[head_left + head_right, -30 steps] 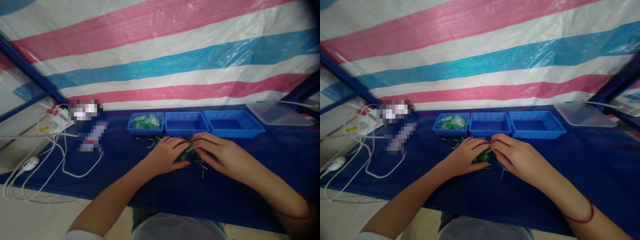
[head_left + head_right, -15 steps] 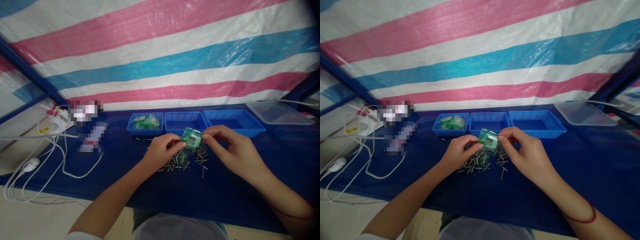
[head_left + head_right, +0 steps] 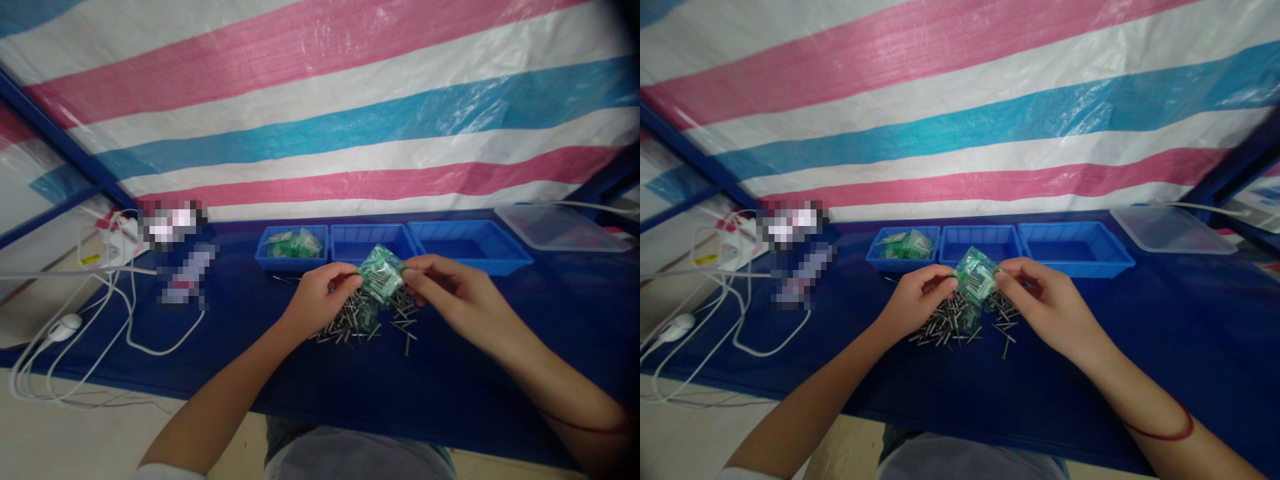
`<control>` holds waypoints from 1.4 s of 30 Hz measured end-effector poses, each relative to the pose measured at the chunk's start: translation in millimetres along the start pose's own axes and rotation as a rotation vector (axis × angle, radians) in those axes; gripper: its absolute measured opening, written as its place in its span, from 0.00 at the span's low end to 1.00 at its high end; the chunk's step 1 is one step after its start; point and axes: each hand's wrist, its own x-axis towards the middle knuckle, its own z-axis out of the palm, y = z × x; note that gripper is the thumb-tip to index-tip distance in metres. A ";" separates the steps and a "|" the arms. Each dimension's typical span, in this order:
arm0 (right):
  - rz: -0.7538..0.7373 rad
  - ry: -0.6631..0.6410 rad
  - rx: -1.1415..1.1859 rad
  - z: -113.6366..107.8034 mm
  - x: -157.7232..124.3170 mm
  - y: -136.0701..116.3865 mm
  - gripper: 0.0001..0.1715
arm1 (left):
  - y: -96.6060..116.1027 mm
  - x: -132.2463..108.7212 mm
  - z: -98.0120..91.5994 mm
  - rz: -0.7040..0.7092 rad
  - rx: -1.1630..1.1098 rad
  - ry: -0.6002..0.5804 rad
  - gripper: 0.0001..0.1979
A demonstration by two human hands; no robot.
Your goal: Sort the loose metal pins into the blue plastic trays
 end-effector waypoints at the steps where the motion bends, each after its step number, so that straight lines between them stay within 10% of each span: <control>1: -0.009 -0.017 -0.016 -0.1 0.4 -0.1 0.12 | -1.1 0.3 0.1 -0.012 -0.019 -0.009 0.11; 25: 0.179 0.013 0.459 0.9 2.3 -5.5 0.14 | 2.3 1.5 -4.5 0.005 -0.048 0.038 0.10; 42: -0.020 0.054 0.148 5.2 0.4 1.7 0.12 | -0.6 3.1 -3.0 -0.010 -0.028 0.053 0.12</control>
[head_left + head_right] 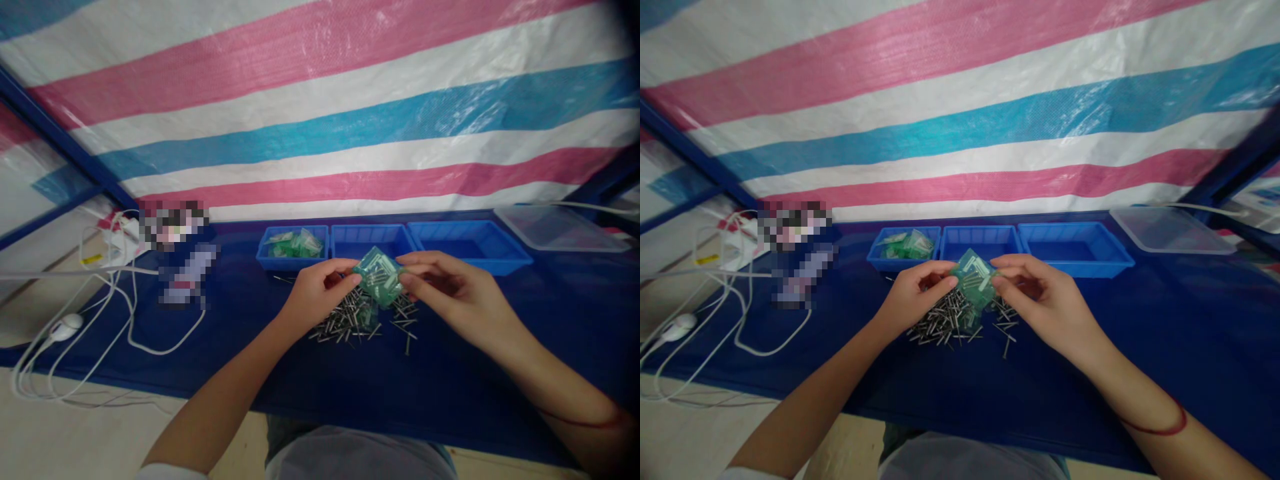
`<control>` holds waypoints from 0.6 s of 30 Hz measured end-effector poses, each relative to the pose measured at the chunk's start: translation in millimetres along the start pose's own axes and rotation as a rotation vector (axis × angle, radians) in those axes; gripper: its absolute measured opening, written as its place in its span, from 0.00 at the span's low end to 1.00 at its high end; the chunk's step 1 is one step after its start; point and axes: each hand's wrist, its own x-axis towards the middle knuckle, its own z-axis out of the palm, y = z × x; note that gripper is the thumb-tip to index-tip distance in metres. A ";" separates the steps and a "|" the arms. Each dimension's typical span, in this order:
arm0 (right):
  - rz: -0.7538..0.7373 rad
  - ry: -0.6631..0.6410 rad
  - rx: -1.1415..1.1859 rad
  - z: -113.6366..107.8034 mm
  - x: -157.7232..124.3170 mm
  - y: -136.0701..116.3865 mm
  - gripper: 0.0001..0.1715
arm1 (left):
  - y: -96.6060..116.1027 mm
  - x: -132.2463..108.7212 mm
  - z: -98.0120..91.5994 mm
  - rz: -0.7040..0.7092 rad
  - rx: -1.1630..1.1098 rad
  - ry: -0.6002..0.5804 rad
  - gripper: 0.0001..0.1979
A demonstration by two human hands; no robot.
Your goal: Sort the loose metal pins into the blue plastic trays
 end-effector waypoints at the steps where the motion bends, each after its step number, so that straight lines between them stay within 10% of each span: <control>1: -0.014 0.007 -0.026 -0.2 0.2 -0.1 0.10 | 0.9 -0.5 -0.4 0.009 0.023 -0.003 0.10; 9: -0.018 -0.007 -0.038 -1.6 0.1 0.5 0.11 | 10.4 -1.3 -15.0 0.236 0.204 -0.072 0.06; 15: 0.037 -0.029 0.025 -0.5 0.5 -5.0 0.15 | -6.0 19.2 -64.5 0.113 0.250 0.419 0.09; 18: 0.055 -0.062 0.022 2.6 -1.2 -6.3 0.17 | -21.7 26.0 -95.3 0.001 0.280 0.484 0.15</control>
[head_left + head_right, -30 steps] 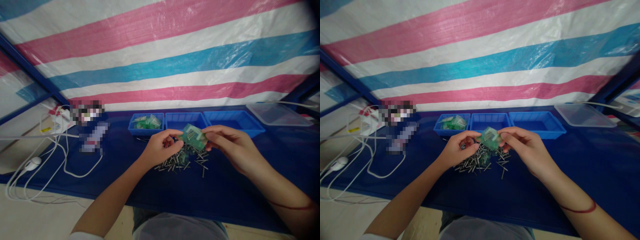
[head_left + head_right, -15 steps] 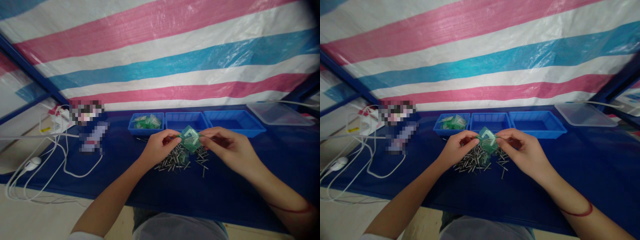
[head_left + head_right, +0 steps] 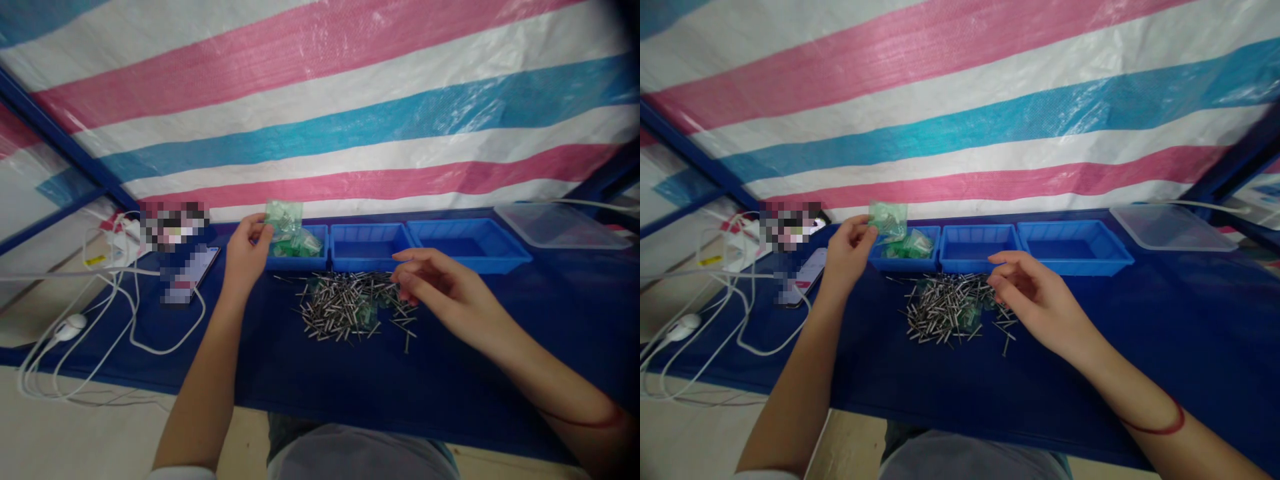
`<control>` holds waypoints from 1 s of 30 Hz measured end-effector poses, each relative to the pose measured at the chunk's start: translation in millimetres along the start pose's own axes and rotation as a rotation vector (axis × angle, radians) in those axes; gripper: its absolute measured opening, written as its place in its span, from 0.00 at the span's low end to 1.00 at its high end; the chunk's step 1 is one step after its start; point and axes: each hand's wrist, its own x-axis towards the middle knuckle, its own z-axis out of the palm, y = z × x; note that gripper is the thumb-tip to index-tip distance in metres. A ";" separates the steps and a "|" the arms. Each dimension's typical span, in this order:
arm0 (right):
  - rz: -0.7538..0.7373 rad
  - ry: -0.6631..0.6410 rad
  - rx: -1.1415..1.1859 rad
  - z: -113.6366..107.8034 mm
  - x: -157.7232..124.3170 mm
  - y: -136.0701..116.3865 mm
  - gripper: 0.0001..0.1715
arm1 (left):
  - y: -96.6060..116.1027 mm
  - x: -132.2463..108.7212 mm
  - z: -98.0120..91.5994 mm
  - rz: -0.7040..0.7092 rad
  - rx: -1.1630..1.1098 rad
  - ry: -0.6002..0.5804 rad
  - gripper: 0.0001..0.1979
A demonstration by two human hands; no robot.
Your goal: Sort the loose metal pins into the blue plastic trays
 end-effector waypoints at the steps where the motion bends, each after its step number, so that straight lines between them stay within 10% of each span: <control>1: 0.003 -0.014 -0.004 0.9 -0.6 0.6 0.18 | -6.2 3.8 -5.0 -0.029 0.060 -0.025 0.17; 7: -0.058 -0.069 -0.163 0.5 -2.2 9.6 0.13 | -18.2 0.6 -8.9 -0.047 0.539 -0.223 0.17; 14: -0.394 -0.327 -0.778 8.9 -1.4 16.8 0.08 | 15.9 -17.1 4.6 0.263 0.645 -0.118 0.16; 21: -0.376 -0.247 -1.059 15.1 -4.7 21.3 0.14 | 51.4 -70.3 41.8 0.642 0.330 -0.732 0.33; 30: -0.203 -0.187 -0.939 25.7 -9.9 26.1 0.13 | 35.8 -111.0 69.2 0.633 0.570 -0.638 0.47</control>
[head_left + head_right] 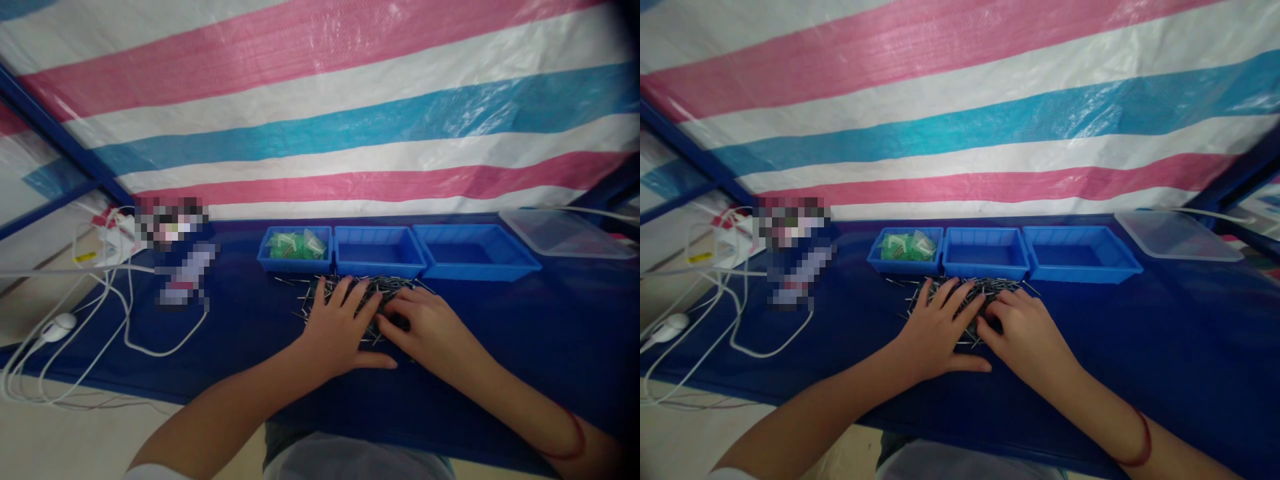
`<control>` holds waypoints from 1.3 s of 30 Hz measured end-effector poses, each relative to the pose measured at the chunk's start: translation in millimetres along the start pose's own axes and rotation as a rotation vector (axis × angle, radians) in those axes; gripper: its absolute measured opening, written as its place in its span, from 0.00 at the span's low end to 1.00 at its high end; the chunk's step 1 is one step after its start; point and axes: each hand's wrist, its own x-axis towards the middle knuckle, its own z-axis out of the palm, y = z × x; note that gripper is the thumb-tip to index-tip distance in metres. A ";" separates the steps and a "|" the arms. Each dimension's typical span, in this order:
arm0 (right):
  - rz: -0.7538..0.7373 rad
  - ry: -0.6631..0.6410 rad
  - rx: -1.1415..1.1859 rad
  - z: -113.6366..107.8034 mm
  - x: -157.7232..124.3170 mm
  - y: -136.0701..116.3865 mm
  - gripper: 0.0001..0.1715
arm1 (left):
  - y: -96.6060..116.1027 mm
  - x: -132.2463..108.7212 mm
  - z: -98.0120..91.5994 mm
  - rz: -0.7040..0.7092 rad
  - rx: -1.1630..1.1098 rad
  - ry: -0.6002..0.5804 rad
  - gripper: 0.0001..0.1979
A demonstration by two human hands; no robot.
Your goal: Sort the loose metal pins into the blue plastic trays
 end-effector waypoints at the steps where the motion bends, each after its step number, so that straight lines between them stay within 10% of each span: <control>1: 0.023 -0.004 0.031 0.7 0.2 0.0 0.12 | 0.4 -0.1 -0.5 -0.008 0.010 -0.005 0.46; 39: 0.191 0.117 0.304 -8.3 4.6 1.1 0.10 | 10.1 4.2 -4.4 -0.114 0.044 0.012 0.31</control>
